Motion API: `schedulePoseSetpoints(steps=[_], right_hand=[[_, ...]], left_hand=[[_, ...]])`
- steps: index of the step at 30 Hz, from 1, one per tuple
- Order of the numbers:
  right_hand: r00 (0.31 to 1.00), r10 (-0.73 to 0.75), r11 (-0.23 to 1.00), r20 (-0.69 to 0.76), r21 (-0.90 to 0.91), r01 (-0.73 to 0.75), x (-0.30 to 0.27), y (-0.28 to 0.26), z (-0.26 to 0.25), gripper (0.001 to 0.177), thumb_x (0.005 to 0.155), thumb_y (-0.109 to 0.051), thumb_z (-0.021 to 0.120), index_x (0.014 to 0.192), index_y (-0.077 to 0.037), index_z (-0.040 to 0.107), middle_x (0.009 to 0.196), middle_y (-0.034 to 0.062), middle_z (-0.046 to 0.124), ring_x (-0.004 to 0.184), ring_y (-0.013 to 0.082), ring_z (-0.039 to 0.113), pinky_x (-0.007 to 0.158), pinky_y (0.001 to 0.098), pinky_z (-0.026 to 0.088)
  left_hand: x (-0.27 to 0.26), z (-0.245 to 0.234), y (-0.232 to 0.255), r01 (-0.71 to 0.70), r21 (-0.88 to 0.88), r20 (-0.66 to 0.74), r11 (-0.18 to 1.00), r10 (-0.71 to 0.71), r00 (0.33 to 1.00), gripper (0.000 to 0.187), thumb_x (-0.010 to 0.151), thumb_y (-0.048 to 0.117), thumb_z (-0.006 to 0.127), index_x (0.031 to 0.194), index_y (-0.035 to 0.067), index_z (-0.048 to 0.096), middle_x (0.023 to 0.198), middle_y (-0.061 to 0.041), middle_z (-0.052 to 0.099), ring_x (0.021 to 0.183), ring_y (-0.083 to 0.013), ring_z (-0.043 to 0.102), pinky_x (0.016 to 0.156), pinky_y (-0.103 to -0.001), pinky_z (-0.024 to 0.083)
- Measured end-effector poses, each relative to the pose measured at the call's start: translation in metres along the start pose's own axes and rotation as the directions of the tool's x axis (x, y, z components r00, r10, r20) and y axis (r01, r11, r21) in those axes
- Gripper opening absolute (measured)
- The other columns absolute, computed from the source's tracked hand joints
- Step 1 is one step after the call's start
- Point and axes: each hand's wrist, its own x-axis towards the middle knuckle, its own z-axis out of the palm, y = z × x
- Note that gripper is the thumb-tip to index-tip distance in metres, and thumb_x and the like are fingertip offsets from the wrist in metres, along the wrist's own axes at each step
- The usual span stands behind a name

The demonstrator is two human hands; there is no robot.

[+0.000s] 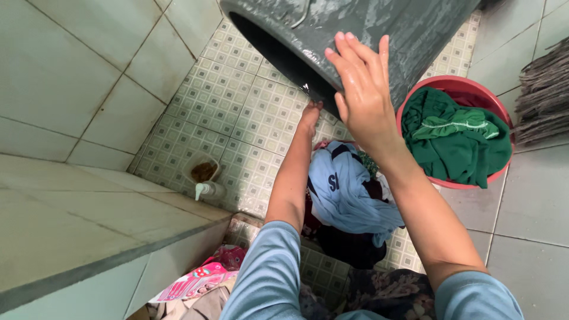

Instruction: The person sorts clothes into a red bucket and a black bucket while by hand while sitting on the floor, and uses a scoop to transfer water from a large grey bucket to the smaller ones.

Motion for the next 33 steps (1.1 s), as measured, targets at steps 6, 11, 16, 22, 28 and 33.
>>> schedulePoseSetpoints(steps=[6,11,16,22,28,33], right_hand=[[0.983,0.129,0.99,-0.133,0.076,-0.12,-0.011,0.034,0.008,0.073,0.084,0.013,0.066,0.154,0.003,0.047,0.153,0.0192,0.055,0.147,0.0379,0.048,0.127,0.0543,0.026],[0.885,0.308,0.945,-0.349,0.216,-0.244,-0.034,0.087,0.037,0.051,0.093,0.012,0.061,0.143,0.004,0.056,0.128,0.0195,0.064,0.116,0.0322,0.063,0.108,0.0338,0.05],[0.802,0.519,0.776,-0.294,0.555,-0.299,-0.045,0.121,0.094,0.042,0.092,0.01,0.06,0.133,0.005,0.059,0.111,0.0078,0.063,0.102,0.0153,0.059,0.096,0.0274,0.051],[0.74,0.658,0.463,-0.141,0.851,-0.249,-0.022,0.121,0.132,0.035,0.09,0.012,0.062,0.124,0.006,0.061,0.103,0.0044,0.061,0.091,0.0136,0.056,0.081,0.0273,0.048],[0.677,0.729,0.097,0.104,0.963,-0.252,-0.016,0.121,0.151,0.035,0.08,0.011,0.059,0.114,0.005,0.065,0.097,0.0076,0.07,0.085,0.018,0.066,0.077,0.03,0.057],[0.621,0.749,-0.006,0.231,0.939,-0.343,-0.026,0.133,0.187,0.039,0.077,0.01,0.06,0.115,0.004,0.068,0.099,0.0093,0.073,0.086,0.0189,0.071,0.076,0.0303,0.059]], left_hand=[[-0.02,-0.039,-0.006,-0.216,-0.302,-0.221,0.929,0.152,0.963,0.058,0.099,0.02,0.065,0.152,0.005,0.045,0.143,-0.018,0.059,0.127,-0.029,0.058,0.111,-0.042,0.04],[-0.039,-0.12,0.022,-0.571,0.022,-0.709,0.821,0.416,0.57,0.048,0.097,0.012,0.07,0.14,-0.003,0.055,0.135,-0.017,0.065,0.121,-0.0262,0.063,0.105,-0.037,0.047],[-0.084,-0.214,0.068,-0.343,0.255,-0.773,0.904,0.404,0.489,0.048,0.092,0.006,0.07,0.137,-0.002,0.056,0.135,-0.021,0.063,0.122,-0.0323,0.064,0.104,-0.041,0.049],[-0.159,-0.255,0.14,-0.369,0.315,-0.794,0.874,0.456,0.402,0.046,0.095,0.004,0.066,0.138,-0.001,0.054,0.137,-0.018,0.061,0.126,-0.0339,0.061,0.105,-0.042,0.046],[-0.251,-0.248,0.237,-0.268,0.494,-0.73,0.827,0.562,0.389,0.042,0.095,0.005,0.063,0.136,0.004,0.052,0.135,-0.017,0.063,0.125,-0.031,0.063,0.104,-0.041,0.048],[-0.274,-0.252,0.243,-0.241,0.555,-0.694,0.796,0.603,0.393,0.047,0.089,0.0,0.065,0.133,0.002,0.048,0.134,-0.018,0.056,0.125,-0.0323,0.057,0.104,-0.042,0.047]])
